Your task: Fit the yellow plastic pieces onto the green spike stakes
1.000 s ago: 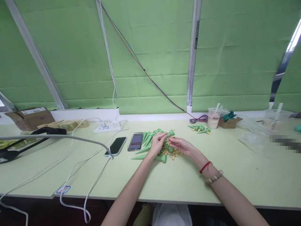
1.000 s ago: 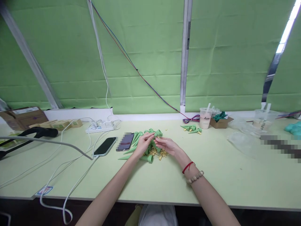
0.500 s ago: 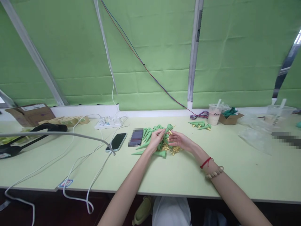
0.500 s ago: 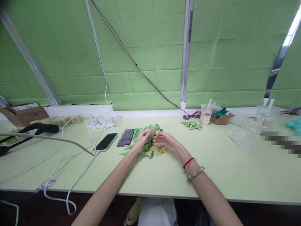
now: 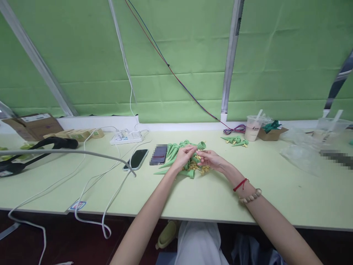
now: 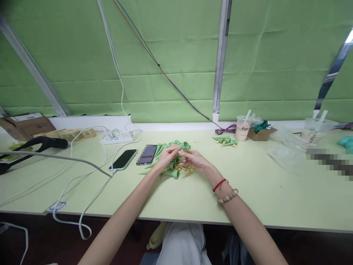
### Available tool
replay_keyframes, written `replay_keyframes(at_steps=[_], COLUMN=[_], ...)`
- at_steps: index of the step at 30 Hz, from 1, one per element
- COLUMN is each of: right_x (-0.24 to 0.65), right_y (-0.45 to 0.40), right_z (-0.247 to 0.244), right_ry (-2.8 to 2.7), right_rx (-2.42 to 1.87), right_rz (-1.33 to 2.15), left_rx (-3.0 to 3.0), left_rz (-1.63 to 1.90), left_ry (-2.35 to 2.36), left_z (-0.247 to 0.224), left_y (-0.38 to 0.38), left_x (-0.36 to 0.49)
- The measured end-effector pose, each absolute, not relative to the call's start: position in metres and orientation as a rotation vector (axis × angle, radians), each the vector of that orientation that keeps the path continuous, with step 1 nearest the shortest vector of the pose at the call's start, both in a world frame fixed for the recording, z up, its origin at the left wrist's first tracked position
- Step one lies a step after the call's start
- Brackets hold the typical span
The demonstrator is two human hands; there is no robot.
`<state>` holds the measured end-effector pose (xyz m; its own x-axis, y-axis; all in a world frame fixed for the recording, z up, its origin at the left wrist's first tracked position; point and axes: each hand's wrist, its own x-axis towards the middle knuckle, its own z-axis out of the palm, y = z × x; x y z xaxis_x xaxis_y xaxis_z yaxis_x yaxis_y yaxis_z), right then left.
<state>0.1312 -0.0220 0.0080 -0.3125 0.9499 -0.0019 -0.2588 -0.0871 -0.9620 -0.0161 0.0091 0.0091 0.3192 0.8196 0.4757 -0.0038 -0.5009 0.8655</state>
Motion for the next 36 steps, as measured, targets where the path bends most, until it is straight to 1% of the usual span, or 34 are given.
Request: replay_keyframes(at_steps=[2, 4, 7, 9, 10, 12, 16, 18, 21, 25, 27, 28, 30, 33, 34, 35, 36], right_x=[0.130, 0.130, 0.131, 0.131, 0.130, 0.129, 0.132, 0.136, 0.139, 0.137, 0.134, 0.132, 0.130, 0.127, 0.127, 0.126, 0.126], right_y=[-0.022, -0.022, -0.022, -0.023, -0.024, -0.025, -0.025, -0.024, -0.024, -0.023, -0.022, -0.021, -0.020, -0.019, -0.018, -0.018, -0.018], right_z=[0.008, 0.007, 0.004, 0.004, 0.004, 0.007, 0.015, 0.017, 0.018, 0.016, 0.013, 0.011, 0.007, 0.002, 0.000, 0.000, -0.001], right_ry=[-1.238, -1.302, -1.432, -1.486, -1.484, -1.427, -1.227, -1.140, -0.975, -0.817, -0.869, -0.932, -1.102, -1.306, -1.335, -1.347, -1.343], right_rx=[-0.954, -1.046, -1.107, -1.097, -1.095, -1.100, -1.006, -0.889, -0.775, -0.766, -0.805, -0.844, -0.961, -1.138, -1.175, -1.200, -1.215], right_rz=[1.410, 1.095, 0.514, 0.335, 0.347, 0.546, 1.263, 1.543, 1.736, 1.804, 1.695, 1.584, 1.244, 0.644, 0.516, 0.461, 0.486], left_rx=[1.779, 1.760, 1.720, 1.702, 1.690, 1.652, 1.606, 1.611, 1.614, 1.652, 1.673, 1.682, 1.694, 1.699, 1.695, 1.687, 1.676], left_rz=[1.329, 1.363, 1.404, 1.435, 1.449, 1.467, 1.436, 1.421, 1.431, 1.417, 1.406, 1.405, 1.407, 1.409, 1.406, 1.402, 1.397], left_ry=[0.760, 0.794, 0.819, 0.832, 0.839, 0.849, 0.825, 0.798, 0.777, 0.784, 0.789, 0.793, 0.809, 0.840, 0.847, 0.849, 0.846], left_z=[0.008, 0.007, 0.006, 0.006, 0.006, 0.007, 0.006, 0.006, 0.007, 0.009, 0.008, 0.007, 0.004, -0.002, -0.004, -0.005, -0.006], left_y=[0.011, 0.012, 0.011, 0.010, 0.009, 0.009, 0.012, 0.012, 0.012, 0.008, 0.008, 0.008, 0.010, 0.012, 0.013, 0.013, 0.013], left_x=[-0.015, -0.013, -0.010, -0.009, -0.009, -0.010, -0.012, -0.012, -0.011, -0.010, -0.009, -0.009, -0.007, -0.004, -0.003, -0.003, -0.003])
